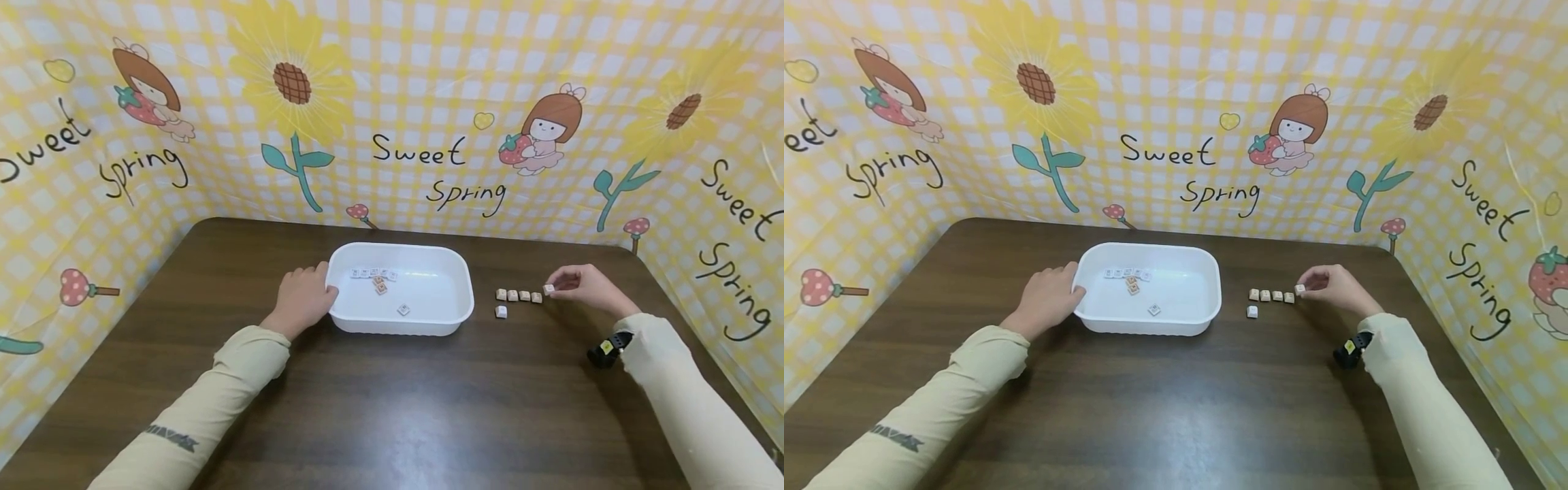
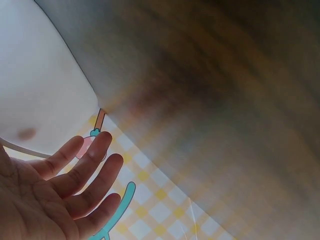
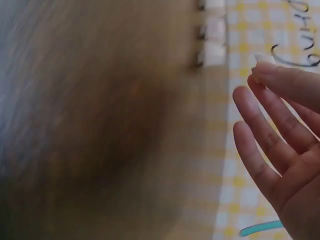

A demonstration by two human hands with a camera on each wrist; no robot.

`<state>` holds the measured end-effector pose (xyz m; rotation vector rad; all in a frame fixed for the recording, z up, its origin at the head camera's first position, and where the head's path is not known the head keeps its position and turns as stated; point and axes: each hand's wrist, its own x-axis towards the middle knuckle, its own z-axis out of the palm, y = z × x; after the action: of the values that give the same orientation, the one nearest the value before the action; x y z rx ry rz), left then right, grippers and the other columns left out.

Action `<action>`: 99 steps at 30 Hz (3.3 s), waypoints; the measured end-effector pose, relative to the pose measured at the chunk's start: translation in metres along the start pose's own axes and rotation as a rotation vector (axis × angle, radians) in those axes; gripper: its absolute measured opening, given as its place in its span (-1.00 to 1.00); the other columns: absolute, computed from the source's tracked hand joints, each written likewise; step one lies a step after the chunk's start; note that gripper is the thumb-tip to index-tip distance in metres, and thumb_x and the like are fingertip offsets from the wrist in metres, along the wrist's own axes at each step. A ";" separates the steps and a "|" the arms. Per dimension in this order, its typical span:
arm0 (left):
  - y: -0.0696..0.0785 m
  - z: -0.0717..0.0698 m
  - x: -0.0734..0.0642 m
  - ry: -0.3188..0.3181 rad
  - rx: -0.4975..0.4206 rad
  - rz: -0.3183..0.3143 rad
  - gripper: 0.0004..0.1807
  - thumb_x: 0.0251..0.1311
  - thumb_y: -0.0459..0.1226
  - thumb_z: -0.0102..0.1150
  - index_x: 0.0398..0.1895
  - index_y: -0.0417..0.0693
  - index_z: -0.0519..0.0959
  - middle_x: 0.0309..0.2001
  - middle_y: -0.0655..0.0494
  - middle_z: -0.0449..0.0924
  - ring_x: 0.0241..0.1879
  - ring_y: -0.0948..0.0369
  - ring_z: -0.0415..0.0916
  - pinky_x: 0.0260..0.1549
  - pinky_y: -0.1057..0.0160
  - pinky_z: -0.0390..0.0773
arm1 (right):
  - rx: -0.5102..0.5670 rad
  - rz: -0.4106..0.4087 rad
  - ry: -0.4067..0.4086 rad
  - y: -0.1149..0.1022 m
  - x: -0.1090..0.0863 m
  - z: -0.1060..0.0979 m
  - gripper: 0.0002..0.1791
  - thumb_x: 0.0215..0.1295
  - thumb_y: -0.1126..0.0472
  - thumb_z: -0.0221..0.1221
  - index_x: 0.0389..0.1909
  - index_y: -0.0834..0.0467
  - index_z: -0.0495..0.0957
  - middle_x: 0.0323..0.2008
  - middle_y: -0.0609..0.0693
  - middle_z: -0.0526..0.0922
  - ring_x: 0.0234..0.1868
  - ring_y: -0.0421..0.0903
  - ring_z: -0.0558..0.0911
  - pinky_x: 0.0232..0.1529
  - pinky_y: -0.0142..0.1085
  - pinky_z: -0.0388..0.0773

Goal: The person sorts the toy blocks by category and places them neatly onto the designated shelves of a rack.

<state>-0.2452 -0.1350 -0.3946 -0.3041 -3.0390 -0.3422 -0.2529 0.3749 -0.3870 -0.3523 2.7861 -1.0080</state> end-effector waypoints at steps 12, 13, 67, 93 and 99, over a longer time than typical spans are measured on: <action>0.001 -0.001 -0.002 -0.006 -0.012 -0.004 -0.54 0.19 -0.15 -0.08 0.03 -0.32 0.40 -0.21 -0.22 0.57 -0.26 -0.08 0.46 -0.20 -0.04 0.41 | 0.008 0.051 -0.012 0.027 0.004 0.007 -0.75 0.09 0.28 0.30 -0.22 0.32 0.61 -0.31 0.15 0.69 -0.39 -0.39 0.56 -0.34 -0.43 0.50; 0.002 -0.001 -0.002 0.000 -0.011 -0.002 -0.55 0.18 -0.15 -0.08 0.02 -0.32 0.40 -0.22 -0.22 0.57 -0.27 -0.08 0.47 -0.21 -0.04 0.41 | 0.006 0.055 -0.011 0.028 0.005 0.007 -0.76 0.09 0.28 0.30 -0.22 0.32 0.61 -0.31 0.14 0.68 -0.39 -0.38 0.55 -0.34 -0.43 0.50; 0.001 0.001 -0.001 0.014 0.006 0.007 -0.55 0.17 -0.16 -0.07 0.02 -0.32 0.41 -0.22 -0.22 0.58 -0.25 -0.10 0.48 -0.19 -0.04 0.42 | -0.407 -0.503 -0.406 -0.252 0.121 0.052 -0.81 0.10 0.31 0.26 -0.23 0.12 0.63 -0.24 0.02 0.69 -0.21 -0.13 0.62 -0.09 -0.28 0.54; 0.001 0.003 -0.002 0.017 -0.004 -0.006 -0.54 0.18 -0.13 -0.06 0.04 -0.29 0.40 -0.19 -0.20 0.59 -0.22 -0.07 0.48 -0.15 -0.04 0.42 | -0.751 -0.782 -0.575 -0.232 0.155 0.171 -0.82 0.15 0.29 0.24 -0.21 0.07 0.65 -0.28 -0.06 0.65 -0.30 -0.20 0.55 -0.08 -0.41 0.51; 0.002 0.003 -0.002 0.014 -0.004 -0.004 -0.54 0.19 -0.13 -0.07 0.03 -0.28 0.40 -0.19 -0.19 0.59 -0.23 -0.06 0.48 -0.15 -0.03 0.42 | -0.687 -0.819 -0.540 -0.242 0.146 0.157 -0.84 0.17 0.36 0.18 -0.23 0.15 0.60 -0.31 -0.02 0.63 -0.33 -0.20 0.53 -0.20 -0.45 0.49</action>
<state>-0.2427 -0.1331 -0.3974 -0.2939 -3.0257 -0.3488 -0.3177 0.0590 -0.3603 -1.6441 2.3553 0.0651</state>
